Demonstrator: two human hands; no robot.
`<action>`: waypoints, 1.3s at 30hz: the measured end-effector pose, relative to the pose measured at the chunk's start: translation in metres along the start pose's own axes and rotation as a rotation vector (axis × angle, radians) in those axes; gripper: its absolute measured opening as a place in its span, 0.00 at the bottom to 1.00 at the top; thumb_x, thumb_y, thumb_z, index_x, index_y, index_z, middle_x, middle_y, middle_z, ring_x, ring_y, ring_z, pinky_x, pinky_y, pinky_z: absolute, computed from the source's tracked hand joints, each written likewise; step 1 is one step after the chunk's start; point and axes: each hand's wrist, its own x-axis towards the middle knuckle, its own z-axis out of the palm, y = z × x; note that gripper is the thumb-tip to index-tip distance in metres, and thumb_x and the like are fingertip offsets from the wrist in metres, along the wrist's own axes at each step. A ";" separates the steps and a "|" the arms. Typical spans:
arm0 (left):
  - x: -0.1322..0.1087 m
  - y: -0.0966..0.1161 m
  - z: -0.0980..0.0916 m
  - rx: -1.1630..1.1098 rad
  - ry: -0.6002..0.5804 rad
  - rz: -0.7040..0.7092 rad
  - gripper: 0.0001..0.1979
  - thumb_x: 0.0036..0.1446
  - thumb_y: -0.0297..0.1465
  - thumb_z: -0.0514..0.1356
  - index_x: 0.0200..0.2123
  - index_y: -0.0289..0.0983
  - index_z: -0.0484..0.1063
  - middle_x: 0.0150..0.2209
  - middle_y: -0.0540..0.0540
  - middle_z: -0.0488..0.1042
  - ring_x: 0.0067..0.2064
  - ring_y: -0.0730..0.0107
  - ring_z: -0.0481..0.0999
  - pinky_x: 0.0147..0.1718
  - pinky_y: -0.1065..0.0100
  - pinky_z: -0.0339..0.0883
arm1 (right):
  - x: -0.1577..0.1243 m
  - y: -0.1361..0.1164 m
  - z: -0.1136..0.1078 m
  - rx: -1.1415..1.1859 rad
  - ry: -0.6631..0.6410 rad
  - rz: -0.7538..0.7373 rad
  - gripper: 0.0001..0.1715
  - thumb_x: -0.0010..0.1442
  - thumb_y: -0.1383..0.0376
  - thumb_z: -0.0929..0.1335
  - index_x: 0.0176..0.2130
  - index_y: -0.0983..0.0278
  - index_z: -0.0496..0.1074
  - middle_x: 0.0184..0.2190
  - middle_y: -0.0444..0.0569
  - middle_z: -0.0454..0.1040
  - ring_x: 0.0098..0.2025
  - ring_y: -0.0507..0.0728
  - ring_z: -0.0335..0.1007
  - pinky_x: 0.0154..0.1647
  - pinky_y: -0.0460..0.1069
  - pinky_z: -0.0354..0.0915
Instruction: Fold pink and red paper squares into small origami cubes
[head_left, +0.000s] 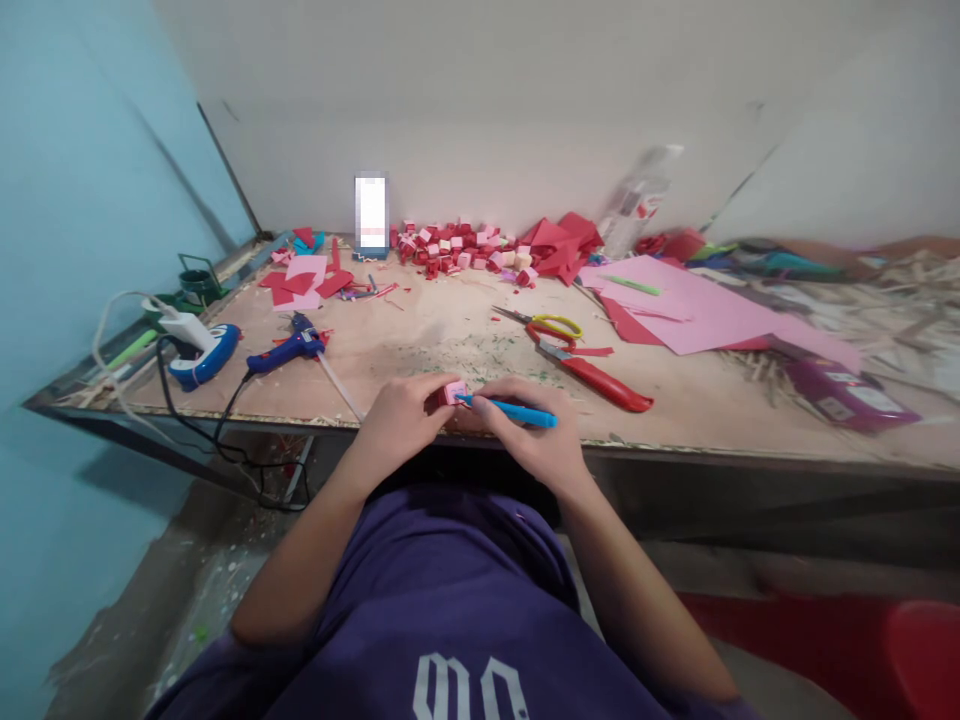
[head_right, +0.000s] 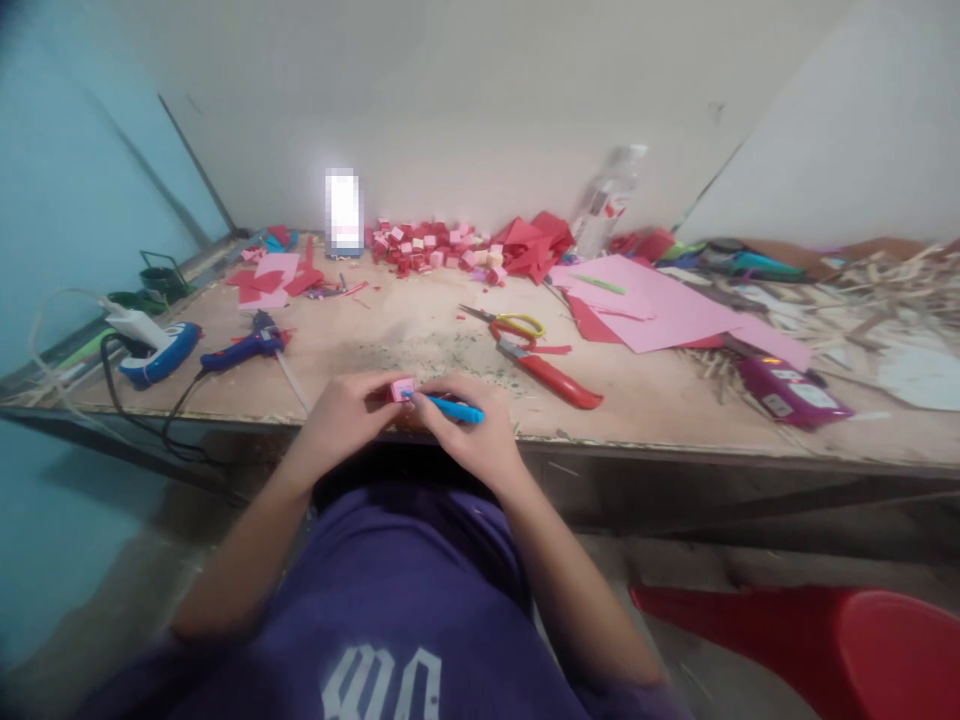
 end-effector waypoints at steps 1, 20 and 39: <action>0.000 0.000 0.000 -0.001 0.000 0.002 0.15 0.59 0.25 0.64 0.50 0.38 0.80 0.48 0.42 0.83 0.47 0.59 0.83 0.50 0.60 0.75 | 0.000 0.000 0.000 -0.002 -0.002 -0.001 0.06 0.61 0.62 0.72 0.34 0.61 0.79 0.30 0.47 0.81 0.30 0.56 0.76 0.36 0.51 0.72; 0.000 0.001 0.000 -0.005 -0.008 -0.010 0.16 0.59 0.25 0.64 0.50 0.39 0.80 0.48 0.43 0.83 0.48 0.59 0.82 0.50 0.61 0.75 | 0.000 -0.004 -0.001 0.003 -0.018 0.013 0.08 0.62 0.61 0.72 0.32 0.61 0.79 0.30 0.48 0.81 0.30 0.56 0.75 0.35 0.51 0.72; 0.000 0.003 -0.001 -0.022 -0.009 -0.021 0.16 0.59 0.25 0.65 0.50 0.39 0.80 0.49 0.43 0.83 0.49 0.58 0.83 0.51 0.60 0.75 | 0.001 -0.001 0.000 0.017 0.010 0.011 0.06 0.61 0.62 0.72 0.32 0.61 0.78 0.28 0.47 0.80 0.29 0.55 0.75 0.35 0.50 0.70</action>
